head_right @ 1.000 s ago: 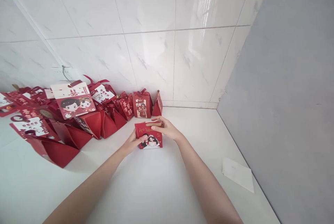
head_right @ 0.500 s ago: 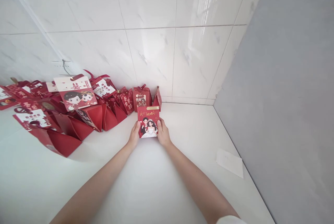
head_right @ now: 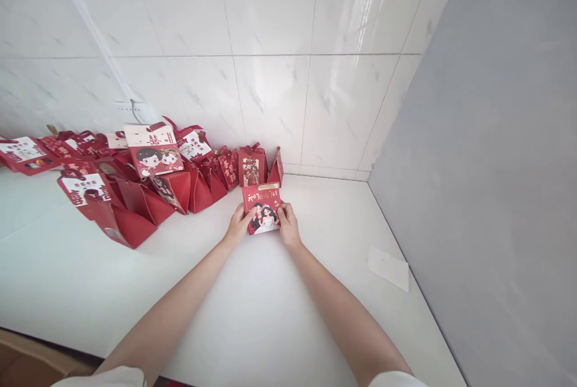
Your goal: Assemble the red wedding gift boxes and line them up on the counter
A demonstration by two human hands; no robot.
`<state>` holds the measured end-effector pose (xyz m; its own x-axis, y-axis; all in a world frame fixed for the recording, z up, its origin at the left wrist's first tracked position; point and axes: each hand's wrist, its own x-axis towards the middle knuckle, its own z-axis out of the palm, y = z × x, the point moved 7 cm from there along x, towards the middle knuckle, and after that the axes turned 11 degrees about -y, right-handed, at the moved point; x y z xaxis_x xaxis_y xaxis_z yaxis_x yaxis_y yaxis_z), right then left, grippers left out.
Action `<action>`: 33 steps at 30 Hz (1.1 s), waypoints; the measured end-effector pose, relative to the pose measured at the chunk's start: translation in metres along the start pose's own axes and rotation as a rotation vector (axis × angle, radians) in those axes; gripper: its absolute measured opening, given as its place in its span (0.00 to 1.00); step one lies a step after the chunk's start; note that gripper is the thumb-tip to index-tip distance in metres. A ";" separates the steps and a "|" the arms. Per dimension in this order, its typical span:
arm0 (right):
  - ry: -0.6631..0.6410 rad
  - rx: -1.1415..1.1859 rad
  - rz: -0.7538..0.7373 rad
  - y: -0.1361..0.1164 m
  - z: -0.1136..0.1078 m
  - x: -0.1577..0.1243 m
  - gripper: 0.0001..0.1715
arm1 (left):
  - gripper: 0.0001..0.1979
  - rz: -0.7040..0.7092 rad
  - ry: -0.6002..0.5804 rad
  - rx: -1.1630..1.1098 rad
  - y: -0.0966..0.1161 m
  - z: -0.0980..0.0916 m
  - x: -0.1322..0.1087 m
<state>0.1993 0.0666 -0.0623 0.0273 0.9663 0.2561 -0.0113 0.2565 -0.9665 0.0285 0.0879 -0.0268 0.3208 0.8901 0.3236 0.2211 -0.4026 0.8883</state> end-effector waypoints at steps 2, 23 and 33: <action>0.000 -0.031 0.009 0.001 -0.001 -0.001 0.19 | 0.18 0.032 -0.086 0.056 0.008 0.006 -0.006; -0.100 -1.270 -0.118 -0.033 0.014 -0.024 0.20 | 0.17 0.151 -0.246 1.087 0.025 0.033 -0.021; -0.229 -1.250 0.035 -0.019 0.019 -0.020 0.12 | 0.10 -0.033 -0.296 1.082 0.010 0.040 -0.028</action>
<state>0.1804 0.0434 -0.0489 -0.1280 0.9860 0.1066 0.9417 0.1545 -0.2988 0.0584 0.0508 -0.0393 0.4744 0.8760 0.0868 0.8710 -0.4814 0.0976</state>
